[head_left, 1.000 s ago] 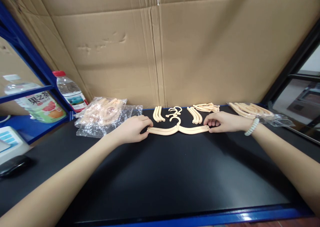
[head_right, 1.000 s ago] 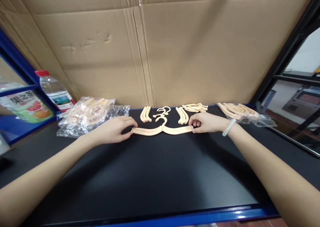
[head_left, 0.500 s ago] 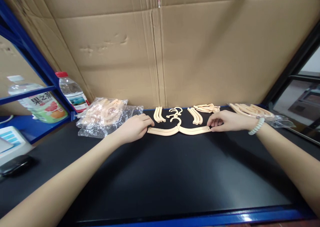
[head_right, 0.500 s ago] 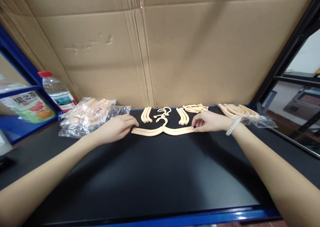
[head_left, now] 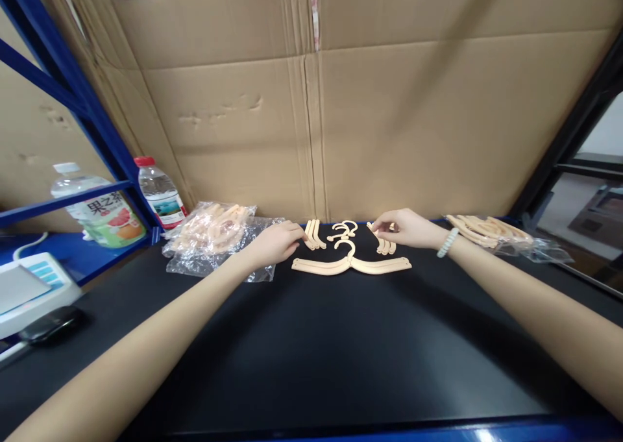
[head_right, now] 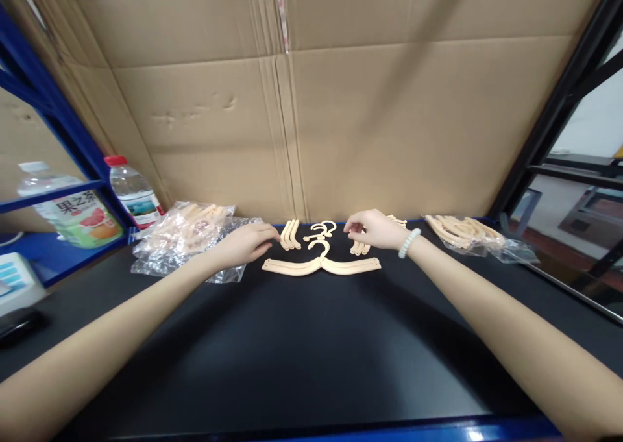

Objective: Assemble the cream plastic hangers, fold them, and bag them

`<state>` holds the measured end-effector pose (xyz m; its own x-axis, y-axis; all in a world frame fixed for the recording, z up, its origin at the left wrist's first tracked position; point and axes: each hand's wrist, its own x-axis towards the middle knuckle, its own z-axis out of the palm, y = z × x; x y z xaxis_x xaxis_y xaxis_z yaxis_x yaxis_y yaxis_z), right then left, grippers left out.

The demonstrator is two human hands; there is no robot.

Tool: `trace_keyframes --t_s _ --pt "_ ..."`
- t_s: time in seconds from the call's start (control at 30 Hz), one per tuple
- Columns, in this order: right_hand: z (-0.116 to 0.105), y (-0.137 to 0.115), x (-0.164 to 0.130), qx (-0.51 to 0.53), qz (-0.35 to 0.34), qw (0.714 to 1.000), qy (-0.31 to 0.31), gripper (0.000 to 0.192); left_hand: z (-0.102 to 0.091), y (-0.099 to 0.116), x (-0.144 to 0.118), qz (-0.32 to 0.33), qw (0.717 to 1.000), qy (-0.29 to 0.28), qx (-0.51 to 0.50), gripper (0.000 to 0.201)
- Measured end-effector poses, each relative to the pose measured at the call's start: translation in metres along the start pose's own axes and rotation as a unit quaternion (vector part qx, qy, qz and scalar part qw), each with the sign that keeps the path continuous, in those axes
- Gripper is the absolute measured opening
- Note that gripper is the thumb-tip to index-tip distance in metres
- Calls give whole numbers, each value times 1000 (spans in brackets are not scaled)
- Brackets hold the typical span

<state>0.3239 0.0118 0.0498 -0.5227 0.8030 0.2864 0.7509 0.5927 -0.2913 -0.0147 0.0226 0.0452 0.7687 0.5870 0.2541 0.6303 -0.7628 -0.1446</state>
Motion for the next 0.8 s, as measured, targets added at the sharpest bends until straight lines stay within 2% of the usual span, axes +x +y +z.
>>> trace_keyframes --t_s 0.27,0.43,0.63,0.8 --pt "27 -15 70 -54 -27 995 -76 20 7 1 18 20 999 -35 7 27" --pt "38 -14 101 -71 -28 988 -133 19 6 -1 23 23 998 -52 17 24" --pt "45 -10 112 -59 -20 983 -170 28 8 1 23 23 998 -50 22 25" --pt "56 -9 108 -24 -14 988 -155 29 12 0 24 25 999 -44 19 22"
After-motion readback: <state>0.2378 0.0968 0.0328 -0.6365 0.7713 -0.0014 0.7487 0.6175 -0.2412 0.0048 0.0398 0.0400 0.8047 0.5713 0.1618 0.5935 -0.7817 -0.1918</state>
